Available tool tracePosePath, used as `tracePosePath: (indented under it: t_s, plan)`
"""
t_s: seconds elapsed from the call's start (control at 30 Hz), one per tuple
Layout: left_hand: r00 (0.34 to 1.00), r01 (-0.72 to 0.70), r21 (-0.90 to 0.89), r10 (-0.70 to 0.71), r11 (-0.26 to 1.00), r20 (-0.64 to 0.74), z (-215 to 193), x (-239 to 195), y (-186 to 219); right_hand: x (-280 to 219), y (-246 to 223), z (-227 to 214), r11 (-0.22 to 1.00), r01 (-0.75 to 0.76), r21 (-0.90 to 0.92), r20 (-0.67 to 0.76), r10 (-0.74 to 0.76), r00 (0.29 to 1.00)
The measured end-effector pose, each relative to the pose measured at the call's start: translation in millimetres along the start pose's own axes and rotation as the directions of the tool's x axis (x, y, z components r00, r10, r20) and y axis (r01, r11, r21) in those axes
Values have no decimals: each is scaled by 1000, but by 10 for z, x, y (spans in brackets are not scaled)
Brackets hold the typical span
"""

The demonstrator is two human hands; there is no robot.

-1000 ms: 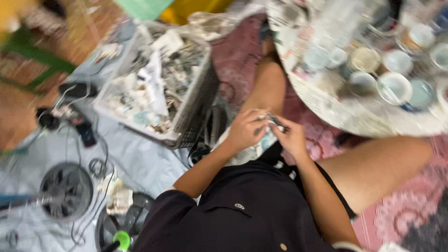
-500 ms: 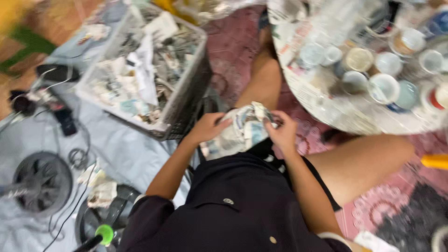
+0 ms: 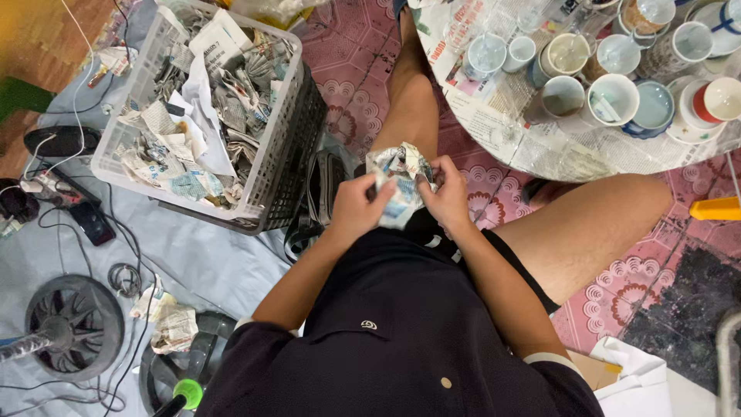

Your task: The person sits on the floor and wraps small ceramic cups and bowls with newspaper. They pick up each item, fold a sheet of newspaper around it, and place the wrapped item into a nearby basket.

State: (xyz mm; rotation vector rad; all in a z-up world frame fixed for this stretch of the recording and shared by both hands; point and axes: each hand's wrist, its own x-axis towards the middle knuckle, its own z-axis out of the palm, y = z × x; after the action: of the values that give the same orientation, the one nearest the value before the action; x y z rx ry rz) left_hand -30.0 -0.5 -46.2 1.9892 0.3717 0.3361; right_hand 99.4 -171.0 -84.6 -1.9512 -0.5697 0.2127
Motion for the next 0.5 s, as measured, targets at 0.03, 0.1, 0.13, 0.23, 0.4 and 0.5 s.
tracePosePath:
  t_s: [0.03, 0.1, 0.13, 0.23, 0.4, 0.5]
  plan:
    - [992, -110, 157, 118, 981, -40, 57, 37, 96, -4, 11, 0, 1000, 13, -3, -2, -13, 1000]
    - [952, -273, 297, 301, 915, -53, 107, 88, 240, -3, 22, -12, 999, 41, -12, -5, -41, 999]
    - [931, -335, 281, 361, 899, -47, 125, 106, 291, -6, 22, -26, 999, 50, 19, -3, -49, 999]
    - [902, -418, 294, 432, 860, 19, 129, 92, 334, 14, -3, -22, 995, 60, 73, 13, -62, 998]
    - [880, -471, 353, 458, 808, 126, 95, 25, 220, -24, -191, -54, 994, 43, 99, 1, -44, 999]
    - [887, -459, 372, 441, 807, 137, 72, 75, 124, -35, -347, -131, 971, 239, 8, 44, -239, 970]
